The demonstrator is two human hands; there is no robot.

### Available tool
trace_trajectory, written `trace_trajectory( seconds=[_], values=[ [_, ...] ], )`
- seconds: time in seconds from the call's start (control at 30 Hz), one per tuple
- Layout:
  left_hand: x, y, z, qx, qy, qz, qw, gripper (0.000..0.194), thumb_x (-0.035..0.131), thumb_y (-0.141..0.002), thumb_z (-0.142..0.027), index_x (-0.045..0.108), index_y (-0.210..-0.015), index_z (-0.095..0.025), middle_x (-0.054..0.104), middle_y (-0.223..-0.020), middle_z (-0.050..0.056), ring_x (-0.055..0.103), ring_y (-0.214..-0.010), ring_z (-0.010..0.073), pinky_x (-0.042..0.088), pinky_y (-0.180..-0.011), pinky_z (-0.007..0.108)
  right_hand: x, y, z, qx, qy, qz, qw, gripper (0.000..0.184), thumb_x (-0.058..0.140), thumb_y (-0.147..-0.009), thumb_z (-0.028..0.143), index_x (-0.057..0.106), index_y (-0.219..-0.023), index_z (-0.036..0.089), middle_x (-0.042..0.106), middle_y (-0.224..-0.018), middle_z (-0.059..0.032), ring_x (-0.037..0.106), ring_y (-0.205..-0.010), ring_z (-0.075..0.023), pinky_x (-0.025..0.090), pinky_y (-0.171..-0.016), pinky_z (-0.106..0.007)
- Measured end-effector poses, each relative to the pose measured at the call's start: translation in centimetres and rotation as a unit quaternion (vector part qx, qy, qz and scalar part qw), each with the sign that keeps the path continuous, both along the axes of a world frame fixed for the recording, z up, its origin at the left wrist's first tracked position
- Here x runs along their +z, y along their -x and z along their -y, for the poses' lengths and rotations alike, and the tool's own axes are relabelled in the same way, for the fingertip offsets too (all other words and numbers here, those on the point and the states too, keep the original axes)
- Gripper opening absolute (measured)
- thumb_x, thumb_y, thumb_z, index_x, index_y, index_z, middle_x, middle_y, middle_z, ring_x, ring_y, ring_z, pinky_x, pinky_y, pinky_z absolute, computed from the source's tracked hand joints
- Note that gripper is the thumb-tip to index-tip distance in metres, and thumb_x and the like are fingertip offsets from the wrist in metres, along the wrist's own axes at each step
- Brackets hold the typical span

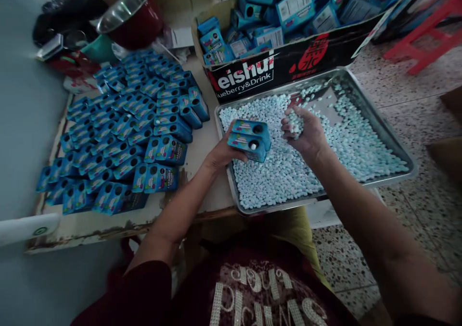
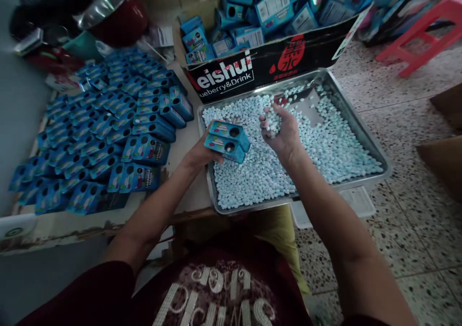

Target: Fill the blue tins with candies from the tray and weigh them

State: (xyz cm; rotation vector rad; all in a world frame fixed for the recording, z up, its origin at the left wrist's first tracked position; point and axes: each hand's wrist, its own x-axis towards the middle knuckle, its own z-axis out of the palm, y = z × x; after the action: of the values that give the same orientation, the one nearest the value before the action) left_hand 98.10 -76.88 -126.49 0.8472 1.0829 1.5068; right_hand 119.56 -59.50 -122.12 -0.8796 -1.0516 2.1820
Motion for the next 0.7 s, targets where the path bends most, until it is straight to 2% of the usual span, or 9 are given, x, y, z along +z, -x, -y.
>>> trace_trajectory(
  seconds=[0.07, 0.13, 0.23, 0.33, 0.43, 0.57, 0.7],
  values=[
    [0.5, -1.0, -0.5, -0.001, 0.006, -0.002, 1.0, 0.128, 0.115, -0.028, -0.028, 0.059, -0.143, -0.032, 0.076, -0.134, 0.006, 0.075, -0.123, 0.0338, 0.063, -0.103, 0.045, 2.3, -0.1, 0.6, -0.012, -0.002, -0.055, 0.998, 0.032, 0.068, -0.097, 0.054, 0.063, -0.088, 0.024, 0.062, -0.079, 0.0006, 0.054, -0.064, -0.0079, 0.034, -0.047, -0.019],
    [1.3, -1.8, -0.8, -0.001, 0.021, -0.014, 1.0, 0.121, 0.114, -0.035, -0.028, 0.057, -0.142, -0.031, 0.075, -0.133, 0.006, 0.075, -0.122, 0.0327, 0.062, -0.104, 0.045, 4.1, 0.1, 1.4, -0.028, -0.033, -0.082, 0.996, 0.034, 0.073, -0.094, 0.059, 0.063, -0.093, 0.026, 0.066, -0.086, -0.0003, 0.061, -0.073, -0.0117, 0.041, -0.05, -0.02],
    [2.3, -2.4, -1.1, -0.009, 0.03, -0.043, 0.999, 0.108, 0.113, -0.039, -0.023, 0.058, -0.131, -0.027, 0.073, -0.131, 0.006, 0.073, -0.124, 0.0327, 0.062, -0.103, 0.042, 5.4, 1.0, 2.5, -0.047, -0.098, -0.081, 0.991, 0.043, 0.075, -0.09, 0.069, 0.063, -0.1, 0.03, 0.069, -0.094, -0.0025, 0.069, -0.091, -0.0189, 0.053, -0.06, -0.025],
    [2.9, -2.8, -1.3, -0.005, 0.027, -0.073, 0.997, 0.101, 0.113, -0.039, -0.024, 0.058, -0.124, -0.026, 0.072, -0.126, 0.005, 0.073, -0.121, 0.0306, 0.063, -0.098, 0.037, 5.1, 2.4, 2.8, -0.053, -0.221, -0.021, 0.974, 0.056, 0.062, -0.094, 0.085, 0.064, -0.112, 0.032, 0.071, -0.103, -0.0056, 0.072, -0.108, -0.0256, 0.058, -0.072, -0.032],
    [3.0, -2.9, -1.4, -0.005, 0.007, -0.112, 0.994, 0.101, 0.114, -0.037, -0.027, 0.06, -0.122, -0.026, 0.071, -0.121, 0.004, 0.072, -0.121, 0.0299, 0.062, -0.097, 0.035, 4.0, 3.3, 2.4, -0.068, -0.349, 0.074, 0.932, 0.074, 0.035, -0.1, 0.094, 0.063, -0.123, 0.03, 0.07, -0.107, -0.0088, 0.074, -0.11, -0.0292, 0.061, -0.076, -0.039],
    [2.5, -2.8, -1.7, 0.002, -0.012, -0.136, 0.991, 0.1, 0.115, -0.037, -0.032, 0.061, -0.121, -0.026, 0.072, -0.121, 0.003, 0.072, -0.119, 0.0291, 0.062, -0.097, 0.035, 3.2, 3.4, 2.4, -0.078, -0.406, 0.093, 0.906, 0.08, 0.027, -0.103, 0.093, 0.063, -0.124, 0.025, 0.068, -0.104, -0.009, 0.076, -0.099, -0.0281, 0.062, -0.074, -0.04],
    [2.3, -3.1, -2.2, 0.041, -0.016, -0.165, 0.985, 0.1, 0.115, -0.039, -0.036, 0.058, -0.121, -0.026, 0.071, -0.116, 0.002, 0.073, -0.115, 0.028, 0.062, -0.097, 0.037, 3.9, 2.9, 3.8, -0.065, -0.434, 0.105, 0.892, 0.072, 0.022, -0.11, 0.081, 0.064, -0.121, 0.023, 0.069, -0.105, -0.0093, 0.074, -0.094, -0.026, 0.063, -0.078, -0.042]
  ],
)
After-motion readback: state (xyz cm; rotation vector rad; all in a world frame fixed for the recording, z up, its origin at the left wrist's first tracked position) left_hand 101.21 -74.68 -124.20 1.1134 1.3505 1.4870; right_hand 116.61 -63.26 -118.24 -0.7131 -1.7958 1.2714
